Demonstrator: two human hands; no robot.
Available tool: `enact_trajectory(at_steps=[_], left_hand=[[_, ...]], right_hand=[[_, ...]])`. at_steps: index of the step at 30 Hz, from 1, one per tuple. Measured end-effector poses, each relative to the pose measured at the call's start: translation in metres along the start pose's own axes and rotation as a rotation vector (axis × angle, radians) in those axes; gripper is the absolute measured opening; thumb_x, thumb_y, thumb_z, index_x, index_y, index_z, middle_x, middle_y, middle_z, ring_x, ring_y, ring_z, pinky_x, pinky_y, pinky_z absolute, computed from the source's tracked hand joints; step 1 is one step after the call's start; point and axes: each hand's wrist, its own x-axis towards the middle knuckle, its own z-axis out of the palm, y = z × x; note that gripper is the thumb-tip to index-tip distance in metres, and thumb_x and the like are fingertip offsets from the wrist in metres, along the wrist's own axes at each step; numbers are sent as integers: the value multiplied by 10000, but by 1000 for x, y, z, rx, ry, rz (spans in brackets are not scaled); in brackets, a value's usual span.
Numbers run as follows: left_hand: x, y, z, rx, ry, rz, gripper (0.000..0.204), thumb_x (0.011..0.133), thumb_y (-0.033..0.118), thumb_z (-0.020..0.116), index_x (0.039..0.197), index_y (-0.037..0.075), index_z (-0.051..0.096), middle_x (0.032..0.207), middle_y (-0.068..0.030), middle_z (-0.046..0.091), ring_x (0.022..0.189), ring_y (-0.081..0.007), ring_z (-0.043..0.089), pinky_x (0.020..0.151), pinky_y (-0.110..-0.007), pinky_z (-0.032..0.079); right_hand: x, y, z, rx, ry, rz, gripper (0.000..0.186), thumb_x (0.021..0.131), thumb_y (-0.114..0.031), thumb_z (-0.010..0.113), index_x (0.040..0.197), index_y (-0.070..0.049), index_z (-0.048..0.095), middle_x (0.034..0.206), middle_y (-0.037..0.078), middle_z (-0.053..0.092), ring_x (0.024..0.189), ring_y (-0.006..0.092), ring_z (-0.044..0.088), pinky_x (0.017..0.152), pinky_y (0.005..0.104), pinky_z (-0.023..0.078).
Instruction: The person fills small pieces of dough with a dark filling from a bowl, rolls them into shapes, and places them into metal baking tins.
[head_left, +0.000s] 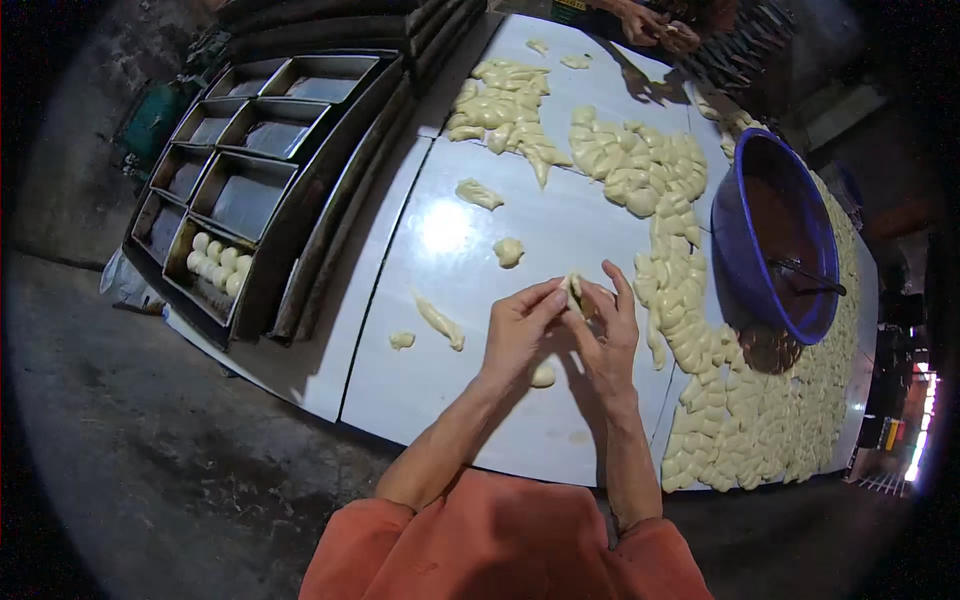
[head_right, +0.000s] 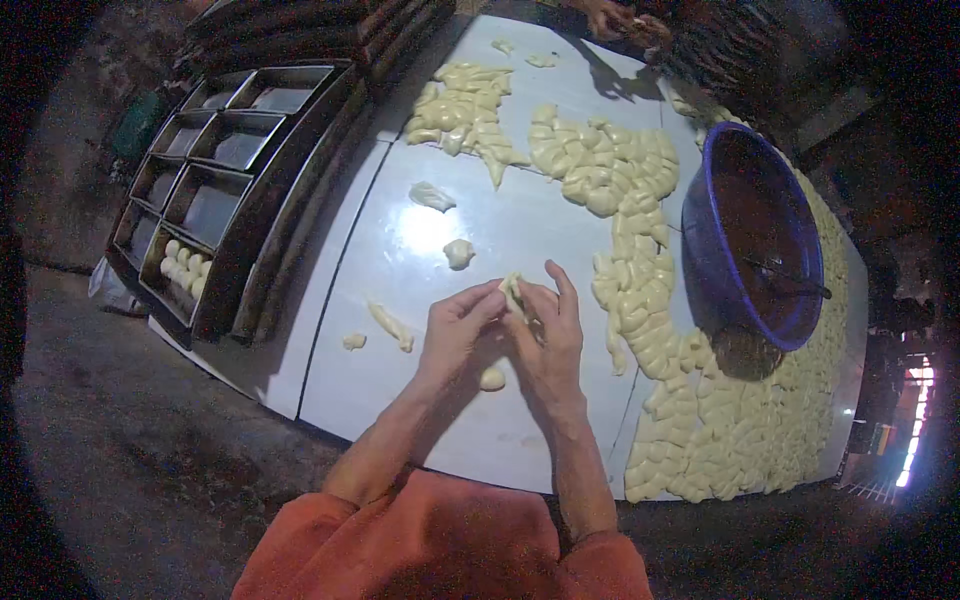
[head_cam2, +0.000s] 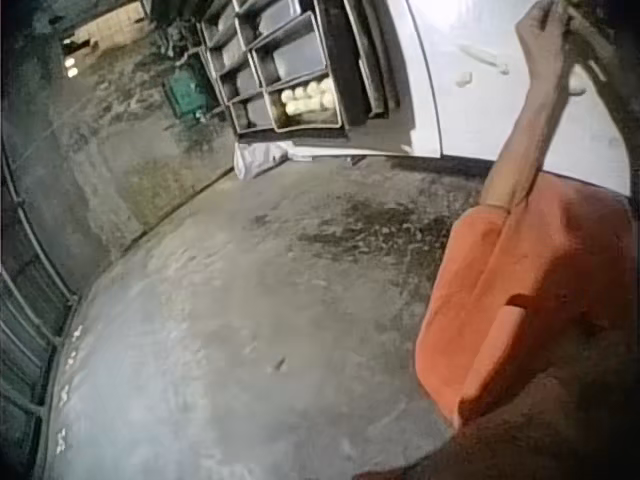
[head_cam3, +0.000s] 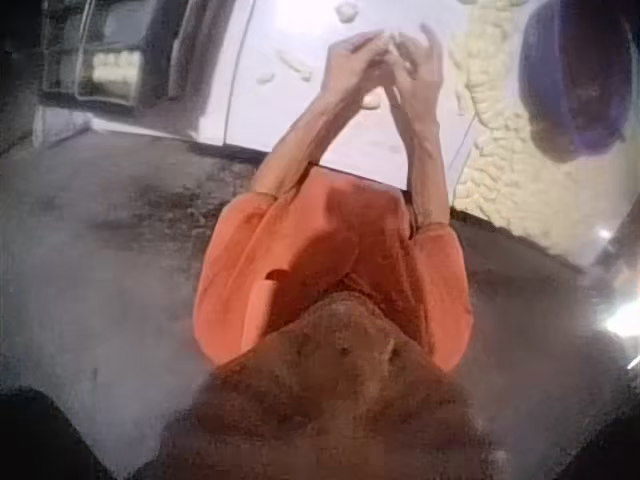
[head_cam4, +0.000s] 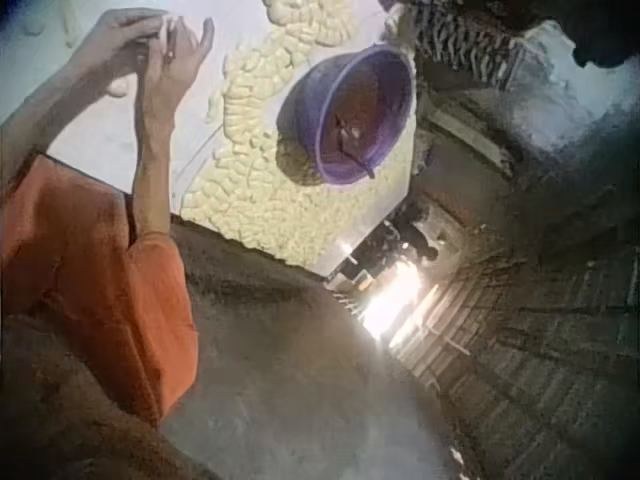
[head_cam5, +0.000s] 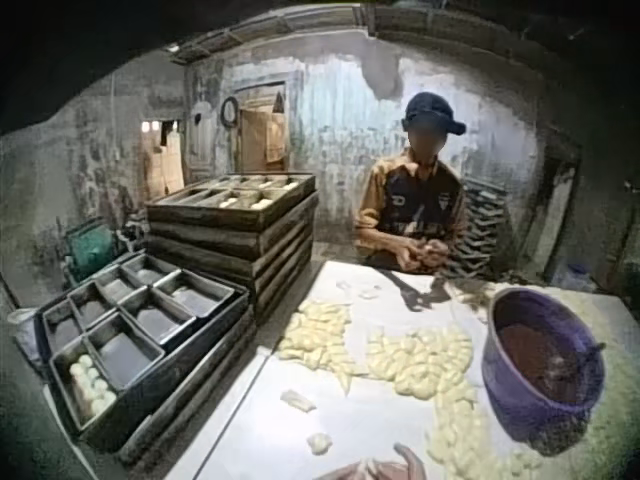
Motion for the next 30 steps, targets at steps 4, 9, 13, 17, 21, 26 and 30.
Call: enact_trajectory(at_steps=[4,9,13,17,21,26,30], left_hand=[[-4,12,-2,175,-3,7,346,957,156,694,1256,-11,645,1015,-93,704,867,-152,687,707,-262,568],[6,35,-9,253,-16,-38,247,927,173,728,1094,-8,710,936,-62,697,830,-138,670,661,-247,534],[16,44,-27,243,-140,-98,295,953,248,712,1128,11,716,947,-34,725,829,-97,672,679,-223,547],[-5,58,-5,283,-131,-105,232,919,142,723,1094,-10,705,941,-75,698,786,-147,663,675,-259,534],[-12,47,-11,259,-164,-45,257,955,152,677,1150,-14,697,1043,-91,708,887,-118,659,727,-247,534],[-18,34,-13,264,-210,-36,256,991,127,611,1188,-26,669,1025,-90,696,872,-119,658,731,-263,554],[-20,28,-17,358,-158,-69,228,979,102,634,1148,-44,675,999,-98,694,854,-135,673,732,-284,577]], right_hand=[[-3,19,20,-48,160,-65,185,917,-86,687,1079,0,706,1161,133,618,1000,228,640,847,333,523],[-1,1,20,601,26,416,189,934,-119,673,1090,-21,713,934,49,685,847,149,623,767,267,484],[-12,7,8,382,-167,178,269,904,-70,710,1172,-42,703,1178,104,650,935,146,618,810,263,500],[-10,33,14,275,40,-95,338,891,-28,708,1223,-74,664,1205,111,600,989,156,596,819,292,518],[-7,14,38,457,268,-82,141,935,-56,685,1067,-26,645,1247,100,547,998,167,587,844,301,516],[-3,30,34,68,315,-166,172,934,-147,727,942,-5,630,868,49,619,741,132,549,685,296,480],[-8,32,20,128,100,172,187,932,-152,726,948,11,636,913,66,642,759,142,566,668,289,483]])
